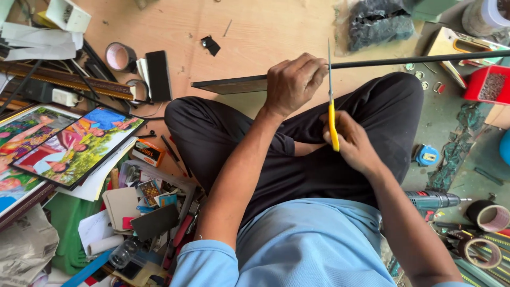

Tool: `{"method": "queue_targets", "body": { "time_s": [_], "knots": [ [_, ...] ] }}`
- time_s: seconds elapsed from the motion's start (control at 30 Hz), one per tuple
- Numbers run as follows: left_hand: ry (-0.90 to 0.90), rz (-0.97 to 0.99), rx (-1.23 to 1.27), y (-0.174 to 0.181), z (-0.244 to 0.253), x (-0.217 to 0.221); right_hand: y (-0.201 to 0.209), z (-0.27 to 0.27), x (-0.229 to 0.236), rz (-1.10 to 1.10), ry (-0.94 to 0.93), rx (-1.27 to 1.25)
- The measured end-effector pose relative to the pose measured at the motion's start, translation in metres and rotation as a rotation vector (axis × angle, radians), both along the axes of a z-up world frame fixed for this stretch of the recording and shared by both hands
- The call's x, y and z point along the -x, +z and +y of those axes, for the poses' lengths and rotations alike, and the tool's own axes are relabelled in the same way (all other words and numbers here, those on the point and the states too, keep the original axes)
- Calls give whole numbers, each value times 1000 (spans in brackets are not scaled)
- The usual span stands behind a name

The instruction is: Cleaning a religious picture and assembling its frame using backing board, adhesive strips, and a hammer.

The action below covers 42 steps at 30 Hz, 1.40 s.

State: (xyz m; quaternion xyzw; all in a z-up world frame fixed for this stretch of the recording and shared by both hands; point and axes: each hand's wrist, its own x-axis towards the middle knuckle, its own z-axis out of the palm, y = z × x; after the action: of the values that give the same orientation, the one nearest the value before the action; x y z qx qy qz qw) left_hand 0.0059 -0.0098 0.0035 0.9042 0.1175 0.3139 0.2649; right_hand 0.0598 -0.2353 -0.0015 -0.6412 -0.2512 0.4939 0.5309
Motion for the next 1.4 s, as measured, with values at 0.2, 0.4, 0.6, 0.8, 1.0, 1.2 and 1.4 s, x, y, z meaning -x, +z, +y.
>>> {"method": "queue_targets", "body": {
  "time_s": [0.2, 0.4, 0.6, 0.8, 1.0, 1.2, 1.4],
  "knots": [
    [-3, 27, 51, -6, -1, 2, 1, 12, -17, -215, 79, 101],
    [-28, 34, 64, 5, 3, 1, -9, -1, -20, -216, 91, 58],
    [-90, 102, 80, -2, 9, -1, -30, -9, -15, -44, -71, 7],
    [-125, 140, 99, 1, 8, 4, -44, 24, -53, -602, -47, 312],
    [-114, 142, 139, 0, 3, 8, -102, 58, -100, -735, -101, 290],
    [-90, 143, 74, -9, 0, 9, -130, 62, -112, -1182, -43, 231],
    [-82, 86, 57, -15, 3, 11, -16, 76, -67, -573, -272, -45]
  ]
}}
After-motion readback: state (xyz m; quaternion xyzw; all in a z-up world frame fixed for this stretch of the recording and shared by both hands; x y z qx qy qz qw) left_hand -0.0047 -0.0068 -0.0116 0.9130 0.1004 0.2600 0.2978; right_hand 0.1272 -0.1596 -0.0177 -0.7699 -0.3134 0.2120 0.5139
